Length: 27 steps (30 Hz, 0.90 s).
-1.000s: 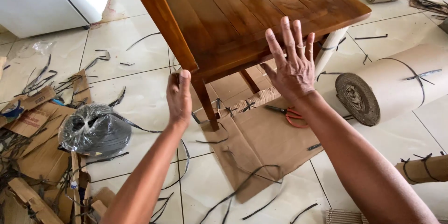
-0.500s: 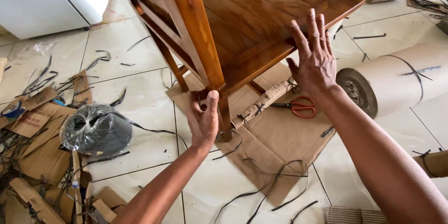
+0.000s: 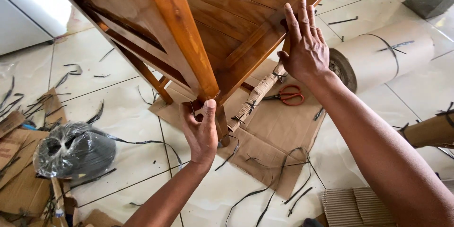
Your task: Wrapping a wooden chair leg with protective paper and securing it with plastic ties
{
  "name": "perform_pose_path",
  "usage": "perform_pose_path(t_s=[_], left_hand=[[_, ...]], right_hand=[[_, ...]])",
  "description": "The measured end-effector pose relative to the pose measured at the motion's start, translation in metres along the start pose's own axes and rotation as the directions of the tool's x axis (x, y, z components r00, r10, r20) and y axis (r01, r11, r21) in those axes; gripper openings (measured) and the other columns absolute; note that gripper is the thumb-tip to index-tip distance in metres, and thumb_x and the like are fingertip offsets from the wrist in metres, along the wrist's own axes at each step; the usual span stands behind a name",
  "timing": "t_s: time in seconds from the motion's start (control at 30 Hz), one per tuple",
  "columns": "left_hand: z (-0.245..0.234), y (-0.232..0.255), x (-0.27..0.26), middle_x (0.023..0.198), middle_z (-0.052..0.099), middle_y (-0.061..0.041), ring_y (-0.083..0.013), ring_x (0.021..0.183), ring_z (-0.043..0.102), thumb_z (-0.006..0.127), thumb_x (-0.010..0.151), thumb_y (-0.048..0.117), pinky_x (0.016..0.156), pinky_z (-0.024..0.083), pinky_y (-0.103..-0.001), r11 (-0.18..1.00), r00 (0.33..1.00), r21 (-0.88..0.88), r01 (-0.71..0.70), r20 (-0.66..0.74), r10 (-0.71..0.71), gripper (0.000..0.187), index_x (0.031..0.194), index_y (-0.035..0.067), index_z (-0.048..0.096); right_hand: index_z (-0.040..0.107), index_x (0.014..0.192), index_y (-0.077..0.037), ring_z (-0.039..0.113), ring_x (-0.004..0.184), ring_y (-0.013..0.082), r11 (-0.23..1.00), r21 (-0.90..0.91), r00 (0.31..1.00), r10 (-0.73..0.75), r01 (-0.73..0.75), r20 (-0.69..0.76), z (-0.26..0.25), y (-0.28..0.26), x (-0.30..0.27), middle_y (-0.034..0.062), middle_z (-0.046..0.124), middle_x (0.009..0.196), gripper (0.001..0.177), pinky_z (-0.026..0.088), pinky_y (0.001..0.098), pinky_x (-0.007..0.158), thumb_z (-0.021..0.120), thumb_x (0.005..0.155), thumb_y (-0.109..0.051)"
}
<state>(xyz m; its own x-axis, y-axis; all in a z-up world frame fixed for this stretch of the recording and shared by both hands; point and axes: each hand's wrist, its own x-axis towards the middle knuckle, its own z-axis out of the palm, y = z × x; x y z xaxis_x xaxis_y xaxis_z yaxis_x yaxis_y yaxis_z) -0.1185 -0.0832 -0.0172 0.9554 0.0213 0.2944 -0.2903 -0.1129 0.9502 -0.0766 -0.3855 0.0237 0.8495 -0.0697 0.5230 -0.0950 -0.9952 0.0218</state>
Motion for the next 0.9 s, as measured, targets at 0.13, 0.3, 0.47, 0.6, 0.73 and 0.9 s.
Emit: perform_pose_path(t_s=[0.13, 0.3, 0.47, 0.6, 0.73, 0.9], left_hand=[[0.0, 0.013, 0.001, 0.095, 0.057, -0.008, -0.02, 0.085, 0.052, 0.062, 0.094, 0.051, 0.086, 0.047, -0.034, 0.999, 0.999, 0.026, -0.03, -0.035, 0.031, 0.049, 0.101, 0.003, 0.051], [-0.004, 0.01, 0.011, 0.1, 0.063, -0.008, -0.0229, 0.105, 0.062, 0.074, 0.093, 0.043, 0.097, 0.048, -0.05, 0.994, 0.995, 0.025, 0.102, -0.005, -0.102, 0.037, 0.104, 0.01, 0.061], [-0.01, -0.037, 0.036, 0.085, 0.051, -0.011, -0.0198, 0.074, 0.05, 0.049, 0.108, 0.04, 0.066, 0.039, -0.035, 0.982, 0.999, -0.19, 0.021, 0.038, -0.014, 0.04, 0.105, 0.002, 0.058], [-0.004, -0.038, 0.057, 0.084, 0.061, -0.004, -0.0058, 0.049, 0.036, 0.048, 0.104, 0.06, 0.045, 0.029, -0.022, 0.813, 0.892, -0.39, 0.431, 0.048, -0.45, 0.052, 0.09, 0.011, 0.058], [-0.001, -0.055, 0.06, 0.091, 0.059, -0.002, -0.0054, 0.051, 0.037, 0.046, 0.104, 0.063, 0.044, 0.028, -0.022, 0.773, 0.879, -0.438, 0.458, 0.095, -0.467, 0.055, 0.095, 0.011, 0.062], [0.005, -0.06, 0.062, 0.085, 0.057, -0.005, -0.0078, 0.048, 0.041, 0.04, 0.095, 0.078, 0.043, 0.034, -0.023, 0.745, 0.833, -0.378, 0.55, 0.18, -0.523, 0.074, 0.102, 0.01, 0.067]], right_hand=[[0.008, 0.169, -0.01, 0.02, 0.157, 0.0526, 0.986, 0.145, 0.994, 0.075, -0.086, 0.082, -0.002, -0.01, -0.001, 0.0265, -0.004, 0.169, 0.098, 0.063, 0.0481, 0.08, 0.067, 0.091, -0.006], [0.011, 0.167, -0.026, 0.038, 0.139, 0.0615, 0.524, 0.785, 0.878, 0.475, -0.33, 0.051, -0.011, -0.088, -0.024, 0.0384, 0.029, 0.161, 0.082, 0.04, 0.0704, 0.112, 0.043, 0.095, -0.001], [0.022, 0.163, -0.016, 0.032, 0.142, 0.058, 0.03, 0.887, 0.669, 0.669, -0.461, 0.325, -0.029, -0.142, -0.025, 0.0411, 0.021, 0.159, 0.08, 0.047, 0.0645, 0.106, 0.042, 0.103, -0.065], [0.003, 0.165, -0.025, 0.027, 0.143, 0.0595, -0.015, 0.833, 0.648, 0.62, -0.554, 0.442, -0.049, -0.162, -0.022, 0.0389, 0.011, 0.162, 0.113, 0.038, 0.0742, 0.106, 0.073, 0.088, -0.067], [-0.006, 0.163, -0.023, 0.029, 0.144, 0.0574, 0.039, 0.857, 0.703, 0.591, -0.514, 0.395, -0.04, -0.167, -0.023, 0.0349, 0.007, 0.166, 0.114, 0.041, 0.0654, 0.11, 0.077, 0.092, -0.055], [-0.005, 0.164, -0.017, 0.025, 0.141, 0.0653, 0.033, 0.873, 0.713, 0.593, -0.486, 0.374, -0.044, -0.168, -0.012, 0.0371, 0.0, 0.166, 0.106, 0.029, 0.0739, 0.111, 0.073, 0.099, -0.046]])
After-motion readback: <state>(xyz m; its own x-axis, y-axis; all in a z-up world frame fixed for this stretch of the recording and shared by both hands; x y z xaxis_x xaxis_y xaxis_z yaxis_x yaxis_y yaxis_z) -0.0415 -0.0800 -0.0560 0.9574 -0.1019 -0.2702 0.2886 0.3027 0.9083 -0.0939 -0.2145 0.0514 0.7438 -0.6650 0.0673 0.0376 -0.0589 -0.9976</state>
